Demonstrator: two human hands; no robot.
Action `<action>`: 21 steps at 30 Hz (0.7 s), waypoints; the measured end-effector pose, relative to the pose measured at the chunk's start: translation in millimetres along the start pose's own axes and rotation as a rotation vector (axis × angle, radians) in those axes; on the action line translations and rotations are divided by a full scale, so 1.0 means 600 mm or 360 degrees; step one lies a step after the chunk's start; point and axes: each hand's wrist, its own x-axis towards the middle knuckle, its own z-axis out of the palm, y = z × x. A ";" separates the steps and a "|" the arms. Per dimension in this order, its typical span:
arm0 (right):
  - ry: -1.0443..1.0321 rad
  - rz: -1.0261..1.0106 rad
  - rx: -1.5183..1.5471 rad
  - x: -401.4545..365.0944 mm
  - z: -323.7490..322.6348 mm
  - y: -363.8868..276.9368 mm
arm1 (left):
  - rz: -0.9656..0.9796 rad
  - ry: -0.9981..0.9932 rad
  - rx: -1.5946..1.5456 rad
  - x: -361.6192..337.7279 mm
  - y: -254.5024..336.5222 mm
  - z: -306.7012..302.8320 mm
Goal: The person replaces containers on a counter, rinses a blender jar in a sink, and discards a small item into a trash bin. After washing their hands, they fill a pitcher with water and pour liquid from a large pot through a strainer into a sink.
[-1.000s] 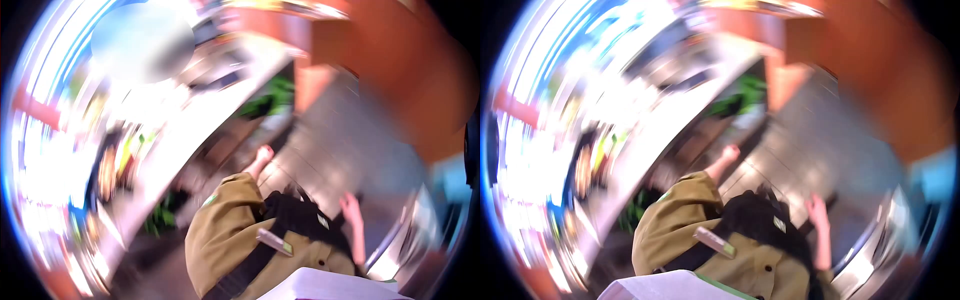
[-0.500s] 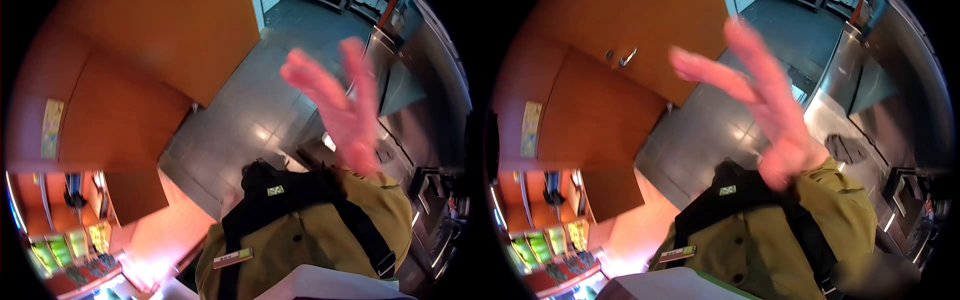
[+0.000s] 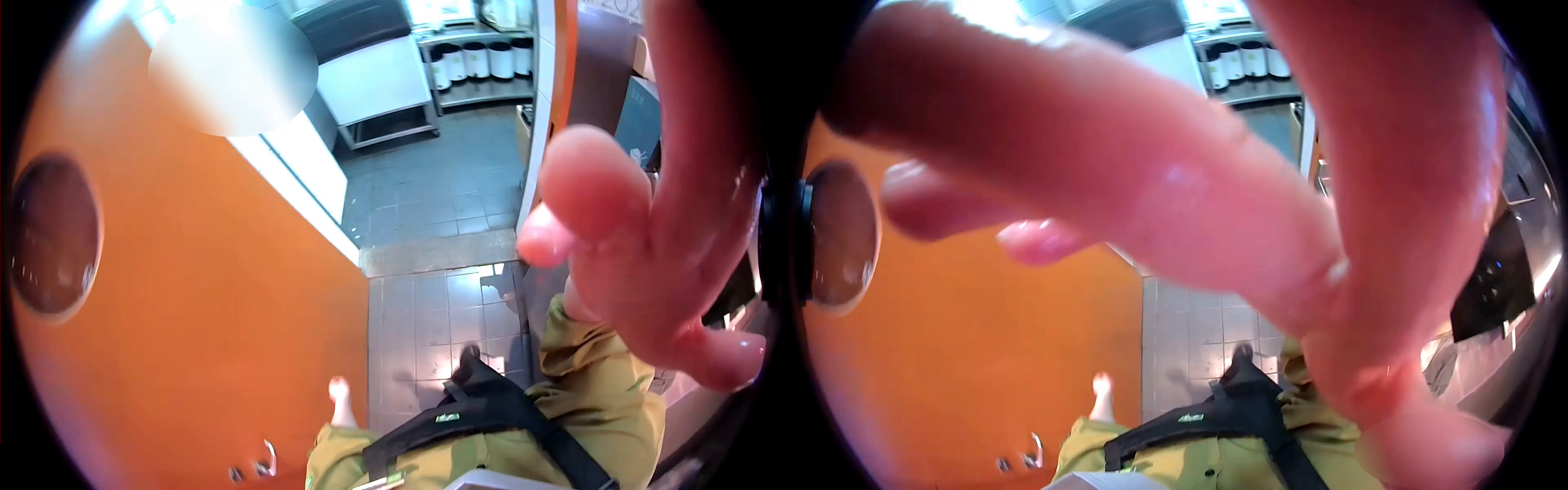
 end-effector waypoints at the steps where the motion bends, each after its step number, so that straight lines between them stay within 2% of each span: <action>1: 0.0054 -0.0119 -0.0036 0.035 -0.014 0.027 | 0.0238 -0.0236 -0.0500 0.100 0.103 0.060; 2: 0.0099 -0.0253 -0.0078 0.073 -0.030 0.058 | 0.0430 -0.0084 -0.0492 0.176 0.187 0.159; 3: 0.0117 -0.0373 -0.0106 0.112 -0.051 0.090 | 0.0282 0.0000 -0.0295 0.189 0.317 0.256; 4: 0.0123 -0.0494 -0.0138 0.154 -0.062 0.118 | 0.0320 -0.0129 -0.0282 0.189 0.420 0.339; 5: 0.0133 -0.0610 -0.0154 0.197 -0.080 0.148 | 0.0498 -0.0344 -0.0092 0.225 0.464 0.394; 6: 0.0140 -0.0708 -0.0167 0.239 -0.099 0.179 | 0.0673 -0.0558 0.0112 0.263 0.496 0.434; 9: 0.0136 -0.0885 -0.0174 0.351 -0.169 0.272 | 0.0433 -0.0830 0.0811 0.317 0.555 0.498; 10: 0.0112 -0.0899 -0.0159 0.392 -0.211 0.339 | 0.0409 -0.0923 0.0950 0.376 0.554 0.519; 11: 0.0081 -0.0914 -0.0129 0.425 -0.236 0.394 | 0.0423 -0.1026 0.1062 0.429 0.540 0.531; 12: 0.0070 -0.0900 -0.0045 0.444 -0.249 0.443 | 0.0136 -0.0869 0.0828 0.456 0.491 0.514; 13: 0.0091 -0.0842 0.0106 0.456 -0.258 0.508 | 0.0192 -0.0668 0.1021 0.433 0.525 0.514; 15: 0.0199 -0.0634 0.0464 0.470 -0.277 0.666 | 0.0010 -0.0564 0.1252 0.516 0.536 0.524; 16: 0.0067 -0.0342 0.0626 0.482 -0.304 0.741 | -0.0040 -0.0554 0.1350 0.562 0.562 0.546; 18: -0.0065 0.0442 0.0772 0.546 -0.361 0.935 | -0.0095 -0.0598 0.1599 0.680 0.630 0.612; 20: 0.0015 0.0634 -0.0670 0.564 -0.382 1.148 | 0.0013 -0.0711 0.1849 0.795 0.708 0.694; 21: -0.0297 0.0849 -0.1087 0.563 -0.400 1.218 | 0.0161 -0.0787 0.2017 0.851 0.755 0.733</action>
